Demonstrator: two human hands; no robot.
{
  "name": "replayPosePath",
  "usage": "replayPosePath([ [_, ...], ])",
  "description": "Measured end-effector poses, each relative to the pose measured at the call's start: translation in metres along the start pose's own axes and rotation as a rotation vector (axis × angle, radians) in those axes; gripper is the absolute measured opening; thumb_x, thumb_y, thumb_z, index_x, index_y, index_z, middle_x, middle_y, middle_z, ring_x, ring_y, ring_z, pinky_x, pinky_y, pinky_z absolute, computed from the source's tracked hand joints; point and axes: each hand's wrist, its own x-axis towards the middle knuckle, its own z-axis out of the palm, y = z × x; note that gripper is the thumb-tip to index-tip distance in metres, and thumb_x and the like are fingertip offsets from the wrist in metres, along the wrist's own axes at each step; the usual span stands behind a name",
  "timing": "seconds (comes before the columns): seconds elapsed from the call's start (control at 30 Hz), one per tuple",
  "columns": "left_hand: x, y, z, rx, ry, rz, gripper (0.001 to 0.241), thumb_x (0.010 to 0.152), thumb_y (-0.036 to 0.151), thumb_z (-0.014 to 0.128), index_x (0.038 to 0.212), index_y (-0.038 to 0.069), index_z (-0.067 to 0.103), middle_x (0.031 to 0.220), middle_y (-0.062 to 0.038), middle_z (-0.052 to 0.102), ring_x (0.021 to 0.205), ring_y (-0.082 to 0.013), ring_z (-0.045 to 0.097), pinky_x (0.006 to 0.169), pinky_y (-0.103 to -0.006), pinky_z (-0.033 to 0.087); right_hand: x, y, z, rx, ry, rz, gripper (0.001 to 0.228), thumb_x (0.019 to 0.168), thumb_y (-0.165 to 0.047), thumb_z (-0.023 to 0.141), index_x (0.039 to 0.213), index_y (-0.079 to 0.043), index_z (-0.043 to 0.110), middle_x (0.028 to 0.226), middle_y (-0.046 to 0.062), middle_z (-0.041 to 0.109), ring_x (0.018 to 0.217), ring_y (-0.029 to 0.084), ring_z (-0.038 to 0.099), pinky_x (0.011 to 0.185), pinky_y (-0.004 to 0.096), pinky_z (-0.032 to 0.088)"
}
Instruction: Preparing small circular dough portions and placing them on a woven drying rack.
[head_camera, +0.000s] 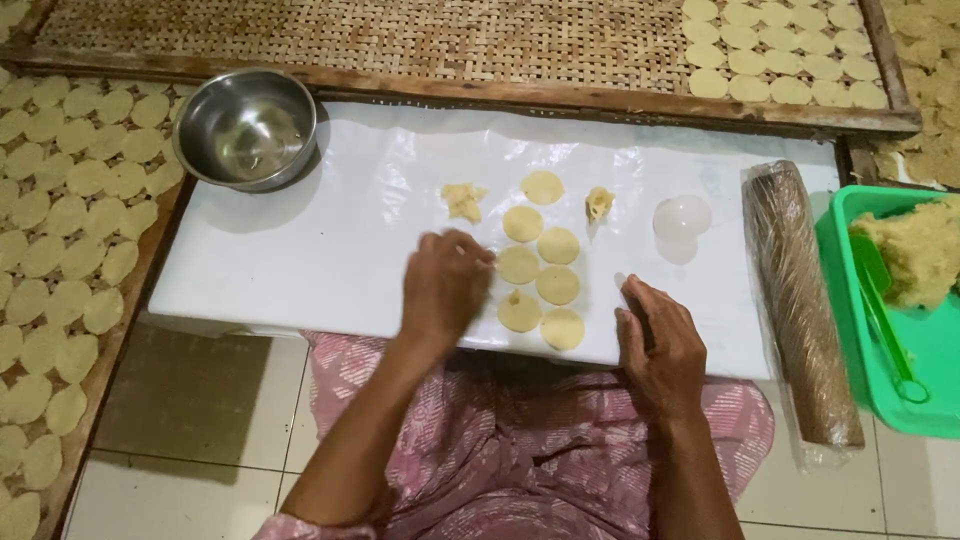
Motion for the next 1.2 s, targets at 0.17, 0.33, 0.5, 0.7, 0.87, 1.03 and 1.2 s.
replayPosePath([
  [0.17,-0.029,0.026,0.001,0.003,0.022,0.120,0.025,0.083,0.017,0.078,0.107,0.017,0.077,0.111,-0.005,0.065,0.102,-0.0273,0.057,0.079,-0.0424,0.048,-0.002,0.003,0.002,-0.006,0.006,-0.004,0.041,0.094,-0.005,0.073,0.133,-0.007,0.064,0.122,0.011,0.074,0.115,0.030,0.069,0.098,0.041,0.056],
  [0.33,-0.041,0.019,0.030,0.059,0.088,0.183,0.022,0.085,0.014,0.078,0.106,0.019,0.077,0.115,-0.004,0.065,0.103,-0.0261,0.056,0.079,-0.0409,0.049,-0.005,0.013,0.006,-0.063,-0.003,-0.057,0.043,0.095,-0.006,0.073,0.137,-0.007,0.063,0.123,0.011,0.074,0.117,0.030,0.069,0.098,0.041,0.056],
  [0.5,-0.039,0.032,0.011,-0.062,0.094,0.183,0.012,0.083,0.011,0.077,0.094,0.012,0.073,0.113,-0.004,0.066,0.103,-0.0265,0.058,0.084,-0.0421,0.052,-0.005,0.011,0.005,-0.041,0.004,-0.042,0.042,0.096,-0.007,0.072,0.136,-0.008,0.063,0.122,0.009,0.074,0.117,0.029,0.069,0.098,0.040,0.056],
  [0.7,-0.015,0.008,0.014,-0.438,0.012,-0.121,0.011,0.090,0.014,0.075,0.100,0.014,0.072,0.105,-0.002,0.071,0.089,-0.0181,0.067,0.077,-0.0331,0.059,-0.002,-0.002,-0.002,0.014,-0.007,0.028,0.040,0.096,-0.005,0.071,0.135,-0.007,0.063,0.123,0.013,0.074,0.115,0.028,0.069,0.097,0.040,0.056],
  [0.87,0.040,-0.020,-0.014,-0.393,0.257,-0.105,0.014,0.091,0.005,0.072,0.105,0.007,0.070,0.102,-0.007,0.071,0.084,-0.0208,0.069,0.073,-0.0347,0.057,-0.004,0.002,-0.003,0.332,0.047,0.369,0.037,0.104,-0.004,0.056,0.141,-0.006,0.060,0.138,0.015,0.065,0.125,0.023,0.065,0.105,0.037,0.057],
  [1.03,0.080,-0.044,-0.001,-0.379,0.309,-0.100,0.018,0.093,0.000,0.063,0.110,0.002,0.067,0.103,-0.011,0.066,0.090,-0.0244,0.068,0.080,-0.0370,0.056,-0.004,0.028,-0.006,0.844,0.218,0.515,0.045,0.109,-0.006,0.047,0.153,-0.001,0.044,0.150,0.017,0.054,0.138,0.025,0.056,0.112,0.037,0.052],
  [1.2,0.079,-0.049,0.009,-0.161,0.058,-0.202,0.004,0.087,0.003,0.069,0.087,0.000,0.070,0.099,-0.017,0.064,0.091,-0.0327,0.064,0.081,-0.0439,0.053,-0.003,0.035,-0.006,0.757,0.148,0.527,0.046,0.108,-0.006,0.045,0.153,0.000,0.040,0.145,0.017,0.057,0.133,0.024,0.059,0.110,0.037,0.053],
])
